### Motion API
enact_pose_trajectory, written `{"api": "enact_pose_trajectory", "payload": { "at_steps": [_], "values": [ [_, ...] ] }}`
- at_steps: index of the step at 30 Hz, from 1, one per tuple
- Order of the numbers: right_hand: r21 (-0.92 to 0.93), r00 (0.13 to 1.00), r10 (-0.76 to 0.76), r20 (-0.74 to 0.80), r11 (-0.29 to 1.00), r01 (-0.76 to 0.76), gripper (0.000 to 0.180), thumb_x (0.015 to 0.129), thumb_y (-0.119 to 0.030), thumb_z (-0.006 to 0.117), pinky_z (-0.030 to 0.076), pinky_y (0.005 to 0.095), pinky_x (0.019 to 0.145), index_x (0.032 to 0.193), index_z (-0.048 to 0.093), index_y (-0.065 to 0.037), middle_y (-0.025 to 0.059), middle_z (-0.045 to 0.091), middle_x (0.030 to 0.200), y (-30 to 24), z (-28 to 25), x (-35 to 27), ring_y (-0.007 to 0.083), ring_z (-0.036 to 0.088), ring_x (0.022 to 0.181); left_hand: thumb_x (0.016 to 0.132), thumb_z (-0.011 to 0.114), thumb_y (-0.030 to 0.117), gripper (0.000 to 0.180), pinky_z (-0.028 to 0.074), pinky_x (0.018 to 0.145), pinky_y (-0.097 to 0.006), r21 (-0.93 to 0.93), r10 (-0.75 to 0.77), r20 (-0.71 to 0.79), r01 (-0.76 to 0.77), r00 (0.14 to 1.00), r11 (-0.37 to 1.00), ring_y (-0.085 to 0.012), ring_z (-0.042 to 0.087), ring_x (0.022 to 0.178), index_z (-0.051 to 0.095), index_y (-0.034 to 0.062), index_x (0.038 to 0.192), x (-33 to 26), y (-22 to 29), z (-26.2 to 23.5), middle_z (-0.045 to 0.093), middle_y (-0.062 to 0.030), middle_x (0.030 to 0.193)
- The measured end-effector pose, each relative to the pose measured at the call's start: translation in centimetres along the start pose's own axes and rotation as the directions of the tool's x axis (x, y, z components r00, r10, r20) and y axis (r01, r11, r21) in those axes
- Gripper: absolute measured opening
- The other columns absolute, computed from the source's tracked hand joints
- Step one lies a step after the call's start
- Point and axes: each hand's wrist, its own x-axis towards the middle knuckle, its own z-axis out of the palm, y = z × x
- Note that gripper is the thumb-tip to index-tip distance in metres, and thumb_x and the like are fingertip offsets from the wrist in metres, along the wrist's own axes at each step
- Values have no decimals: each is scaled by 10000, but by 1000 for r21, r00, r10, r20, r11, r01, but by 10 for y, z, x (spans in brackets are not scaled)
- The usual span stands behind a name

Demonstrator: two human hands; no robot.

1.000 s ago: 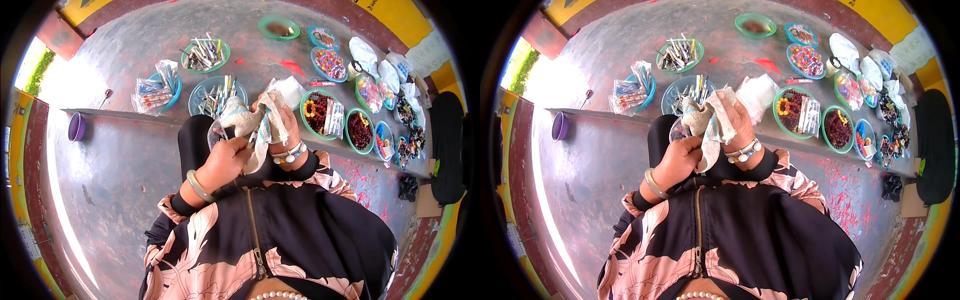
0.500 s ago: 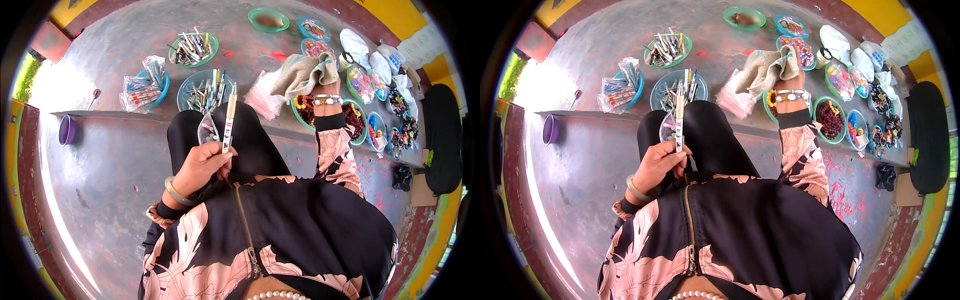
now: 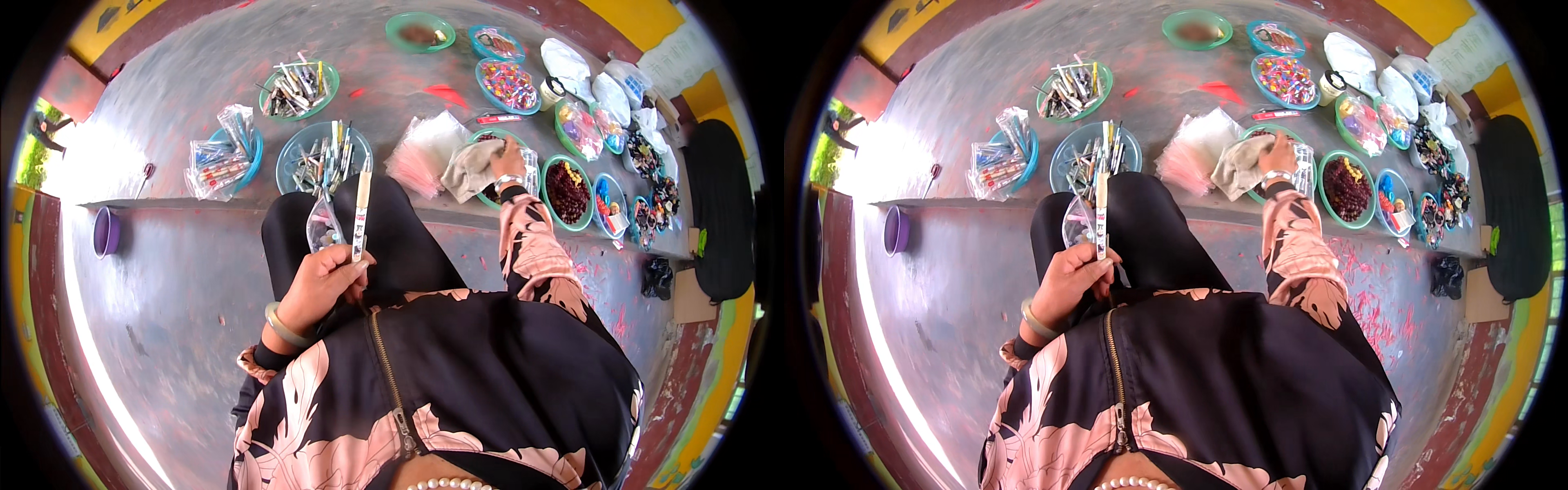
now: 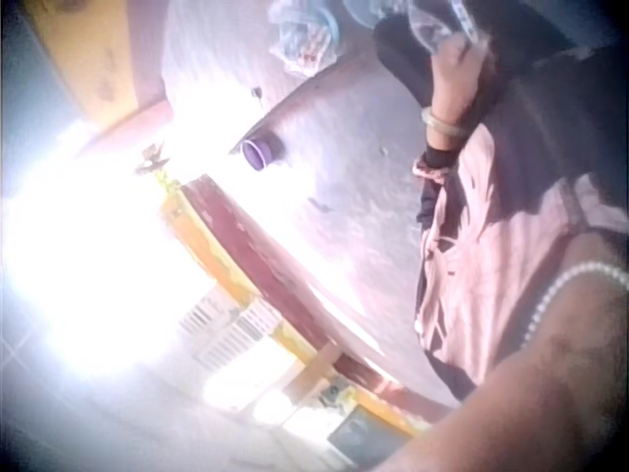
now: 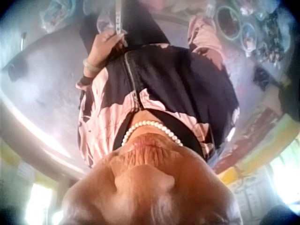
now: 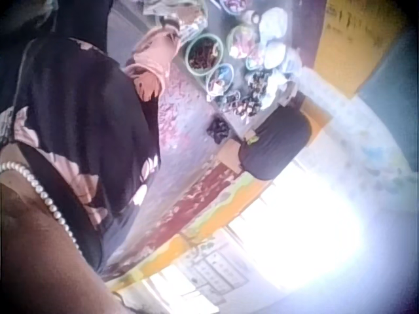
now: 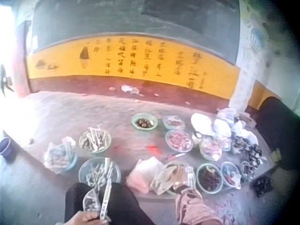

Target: The person sits cross-legged on the floor and repeatedly wipes various markers with a cloth. They pick up markers from a bowl, clean them, and place them back into the bowl. The person also handles a small plastic bag containing round objects.

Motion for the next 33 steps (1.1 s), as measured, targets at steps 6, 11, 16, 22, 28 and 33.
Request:
{"api": "enact_pose_trajectory", "payload": {
  "at_steps": [6, 11, 16, 22, 28, 33],
  "values": [
    [-10, 920, -325, -218, 944, 331, 549, 783, -264, 665, 454, 446, 838, 1287, 469, -168, 103, 583, 1171, -23, 0, -34, 266, 564, 1046, 941, 482, 100, 179, 458, 546, -196, 2, 7, -7, -7, 1000, 1000, -67, 552, 600, 581, -24, 1024, 4, 2, -1, 577, -14, 736],
    [942, 766, -576, 286, 317, -113, 412, 875, -223, 618, 463, 244, 636, 1213, 509, -13, 56, 637, 936, -136, -77, -106, 126, 601, 716, 948, 484, 114, 189, 458, 524, -188, 13, 46, -28, -45, 999, 999, -60, 558, 585, 583, -22, 1035, 10, -1, 0, 581, -9, 723],
    [903, 488, -789, 373, 189, -385, 355, 914, -240, 582, 438, 197, 551, 1178, 536, -7, 30, 613, 882, -203, -148, -171, 95, 587, 681, 934, 508, 100, 163, 461, 512, -184, 181, 48, -56, -37, 997, 983, -44, 562, 588, 610, 1, 1014, 7, 4, 2, 582, 4, 718],
    [848, 374, -834, 406, 192, -494, 212, 943, -164, 519, 468, 206, 581, 1049, 587, 6, 65, 641, 889, -215, -152, -176, 103, 609, 711, 918, 523, 82, 161, 461, 511, -195, 189, 85, -83, -68, 993, 980, -51, 556, 587, 609, -3, 1025, -1, 4, -4, 572, 1, 709],
    [948, 601, -757, 256, 76, -309, 167, 922, -115, 543, 495, 220, 622, 1018, 588, 14, 97, 657, 863, -201, -187, -163, 132, 633, 720, 884, 595, 145, 148, 442, 510, -217, 417, 426, -486, -227, 763, 880, -79, 549, 552, 605, 4, 928, -15, -5, -23, 586, -23, 679],
    [994, 699, -707, 107, 77, -74, 160, 921, -92, 544, 504, 222, 632, 1028, 587, 19, 92, 662, 893, -196, -202, -182, 137, 648, 763, 845, 652, 242, 266, 403, 494, -282, 665, 423, -498, 21, 757, 747, -117, 510, 511, 594, -8, 778, -12, -21, -34, 532, -73, 565]
  ]
}}
